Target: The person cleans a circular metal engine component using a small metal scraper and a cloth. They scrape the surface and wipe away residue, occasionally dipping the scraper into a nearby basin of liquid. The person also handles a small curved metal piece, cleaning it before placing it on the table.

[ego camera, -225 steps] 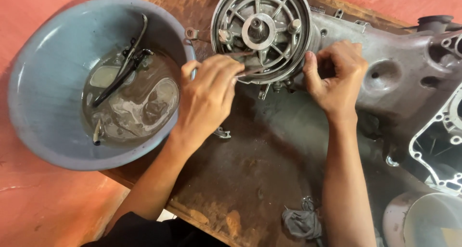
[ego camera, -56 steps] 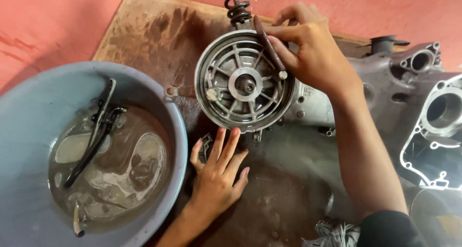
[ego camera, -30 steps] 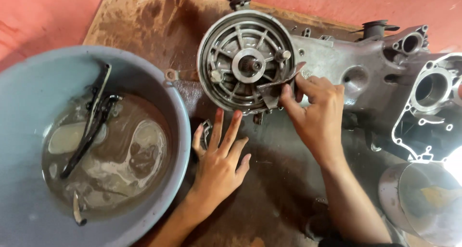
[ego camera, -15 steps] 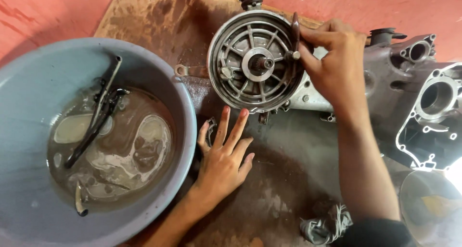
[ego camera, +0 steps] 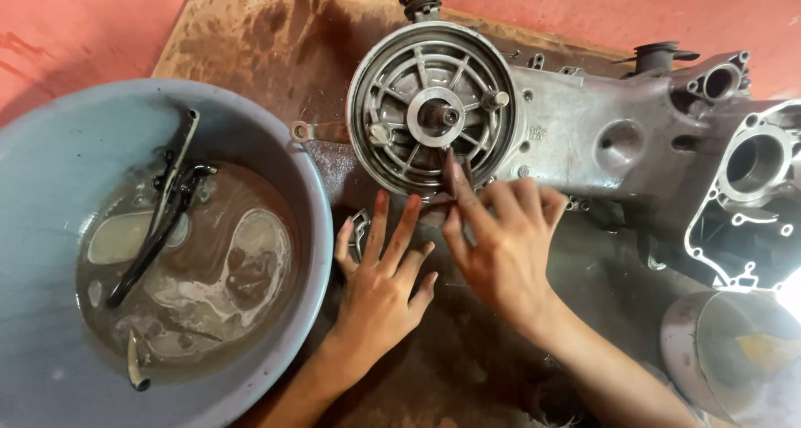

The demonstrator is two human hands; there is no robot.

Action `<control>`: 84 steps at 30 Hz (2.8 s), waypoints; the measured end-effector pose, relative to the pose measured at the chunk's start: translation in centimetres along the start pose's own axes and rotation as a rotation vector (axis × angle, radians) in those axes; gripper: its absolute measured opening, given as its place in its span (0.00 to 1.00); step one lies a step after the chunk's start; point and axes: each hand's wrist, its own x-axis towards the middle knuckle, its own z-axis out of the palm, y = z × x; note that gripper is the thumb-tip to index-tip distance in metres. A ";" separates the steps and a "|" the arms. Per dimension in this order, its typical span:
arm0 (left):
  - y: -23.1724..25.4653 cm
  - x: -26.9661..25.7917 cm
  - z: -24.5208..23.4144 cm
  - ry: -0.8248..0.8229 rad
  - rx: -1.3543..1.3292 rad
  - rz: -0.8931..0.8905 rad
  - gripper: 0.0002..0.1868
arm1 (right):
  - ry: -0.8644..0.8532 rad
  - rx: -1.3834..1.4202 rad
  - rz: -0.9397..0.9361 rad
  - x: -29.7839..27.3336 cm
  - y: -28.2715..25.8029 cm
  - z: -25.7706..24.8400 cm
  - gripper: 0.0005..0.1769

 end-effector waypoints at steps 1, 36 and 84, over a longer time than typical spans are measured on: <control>0.0 0.1 0.0 -0.003 0.000 0.000 0.19 | -0.002 0.001 0.002 0.4 0.4 -0.2 0.29; -0.7 0.1 0.5 -0.064 0.018 0.020 0.25 | 0.146 0.272 0.108 1.8 7.7 -0.1 0.10; 0.4 -0.2 -1.0 0.277 -0.062 0.130 0.21 | 0.004 -0.119 -0.181 0.9 0.3 -1.0 0.27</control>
